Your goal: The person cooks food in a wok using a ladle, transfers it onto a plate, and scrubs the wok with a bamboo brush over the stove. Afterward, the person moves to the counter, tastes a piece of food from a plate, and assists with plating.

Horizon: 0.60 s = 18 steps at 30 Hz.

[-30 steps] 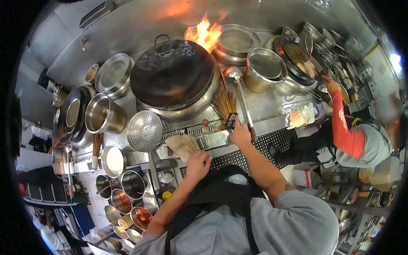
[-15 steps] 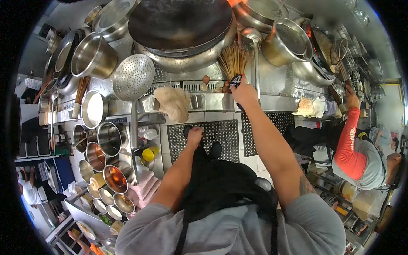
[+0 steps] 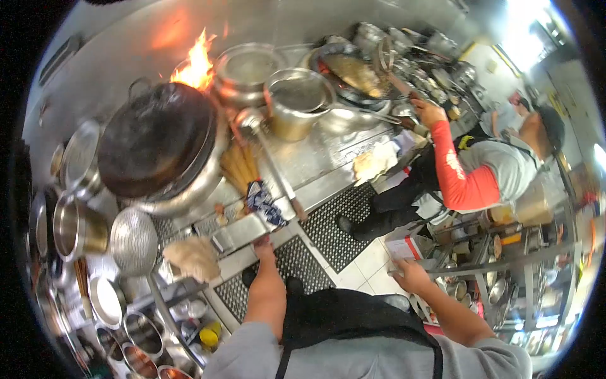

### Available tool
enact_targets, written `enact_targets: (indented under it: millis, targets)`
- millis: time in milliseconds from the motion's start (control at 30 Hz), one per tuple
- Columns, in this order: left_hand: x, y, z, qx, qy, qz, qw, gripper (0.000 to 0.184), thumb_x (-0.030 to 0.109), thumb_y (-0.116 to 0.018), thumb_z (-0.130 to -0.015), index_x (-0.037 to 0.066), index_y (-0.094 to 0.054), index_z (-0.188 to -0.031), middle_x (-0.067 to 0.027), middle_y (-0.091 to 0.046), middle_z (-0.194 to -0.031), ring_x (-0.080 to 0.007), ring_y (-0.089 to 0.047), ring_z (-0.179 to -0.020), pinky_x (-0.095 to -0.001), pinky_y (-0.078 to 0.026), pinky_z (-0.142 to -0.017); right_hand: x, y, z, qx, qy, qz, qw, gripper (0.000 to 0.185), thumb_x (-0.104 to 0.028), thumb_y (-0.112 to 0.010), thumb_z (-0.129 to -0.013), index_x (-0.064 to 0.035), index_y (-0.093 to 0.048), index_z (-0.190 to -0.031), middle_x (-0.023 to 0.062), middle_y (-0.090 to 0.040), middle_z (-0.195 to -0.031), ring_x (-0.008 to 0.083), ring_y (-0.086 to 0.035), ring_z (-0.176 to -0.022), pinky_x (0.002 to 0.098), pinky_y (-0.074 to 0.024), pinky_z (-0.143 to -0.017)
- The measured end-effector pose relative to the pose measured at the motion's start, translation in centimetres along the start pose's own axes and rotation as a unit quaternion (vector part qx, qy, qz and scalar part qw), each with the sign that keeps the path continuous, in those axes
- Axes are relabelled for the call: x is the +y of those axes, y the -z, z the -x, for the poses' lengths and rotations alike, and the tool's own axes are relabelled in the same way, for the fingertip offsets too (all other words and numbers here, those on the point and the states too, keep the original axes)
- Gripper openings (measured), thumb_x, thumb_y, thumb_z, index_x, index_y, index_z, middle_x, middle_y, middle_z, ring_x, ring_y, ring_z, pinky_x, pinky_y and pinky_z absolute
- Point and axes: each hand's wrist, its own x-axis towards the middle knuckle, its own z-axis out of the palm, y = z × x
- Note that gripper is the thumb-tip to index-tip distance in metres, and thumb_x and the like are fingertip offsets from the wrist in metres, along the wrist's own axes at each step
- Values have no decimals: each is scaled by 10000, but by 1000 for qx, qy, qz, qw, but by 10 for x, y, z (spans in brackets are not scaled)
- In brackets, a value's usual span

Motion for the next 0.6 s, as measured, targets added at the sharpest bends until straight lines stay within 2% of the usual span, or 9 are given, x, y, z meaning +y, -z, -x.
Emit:
enact_targets:
  millis: [67, 133, 200, 233, 267, 300, 400, 500, 600]
  targets:
    - [-24, 9, -34, -24, -115, -360, 926, 485, 139, -549, -930, 94, -505, -1411, -120, -666, -1216, -278, -643, -1068, -396, -524, -784, 58, -26, 21, -1, -99, -34, 994, 512, -317, -676, -851, -46, -613, -1281, 250, -658, -1185, 414, -621, -1117, 455, -485, -989]
    - [-52, 13, -57, -67, -308, -758, 572, 560, 195, -567, -901, 74, -504, -1444, -152, -706, -1168, -316, -645, -1098, -423, -523, -874, 108, -68, 36, -1, -181, -74, 981, 498, -328, -674, -823, -29, -656, -1220, 257, -679, -1151, 413, -640, -1102, 460, -491, -984]
    - [-53, 30, -21, -170, -196, -613, 746, 416, 384, -556, -915, 41, -664, -1123, -177, -725, -1015, -368, -677, -989, -461, -511, -884, 136, -113, 48, -22, -266, -145, 953, 473, -336, -687, -803, -19, -691, -1154, 258, -690, -1120, 398, -659, -1066, 452, -507, -961]
    - [-52, 39, 0, -200, -130, -529, 814, 496, 479, -550, -922, 24, -745, -963, -189, -735, -939, -394, -693, -934, -480, -505, -888, 175, -170, 53, -107, -191, -41, 975, 443, -317, -690, -801, -26, -703, -1135, 241, -704, -1079, 380, -674, -1021, 433, -525, -928]
    - [-7, 35, 61, -311, -137, -647, 683, 502, 501, -574, -911, 36, -743, -998, -199, -728, -999, -405, -677, -988, -478, -502, -904, 212, -224, 57, -172, -95, 73, 978, 413, -299, -694, -800, -34, -714, -1116, 224, -717, -1037, 361, -689, -977, 413, -542, -894]
    - [-11, 37, 79, -305, -123, -666, 670, 475, 497, -617, -898, 52, -739, -1007, -200, -721, -1021, -394, -672, -995, -469, -516, -875, 245, -273, 61, -211, 8, 165, 963, 384, -280, -698, -798, -41, -726, -1098, 207, -731, -996, 343, -704, -933, 394, -560, -860]
    - [60, 53, 178, -448, -223, -620, 604, 407, 429, -671, -888, 49, -702, -1030, -194, -713, -994, -372, -671, -974, -452, -523, -851, 169, -284, 90, -202, -112, -97, 968, 263, -230, -680, -817, -34, -723, -986, 198, -727, -939, 383, -697, -923, 445, -557, -841]
    - [196, 48, 285, -521, -275, -614, 525, 347, 358, -674, -900, 62, -680, -1080, -180, -701, -1015, -349, -668, -944, -441, -523, -852, 116, -313, 76, -220, -205, -137, 944, 253, -220, -659, -833, -31, -709, -993, 208, -717, -977, 386, -687, -953, 452, -546, -848]
    - [300, 61, 303, -387, -531, -530, 537, 343, 337, -674, -903, 62, -672, -1108, -171, -687, -1048, -363, -631, -1037, -463, -484, -894, 63, -329, 36, -175, -284, -144, 932, 242, -210, -638, -850, -28, -694, -1000, 218, -707, -1014, 390, -678, -983, 459, -535, -855]
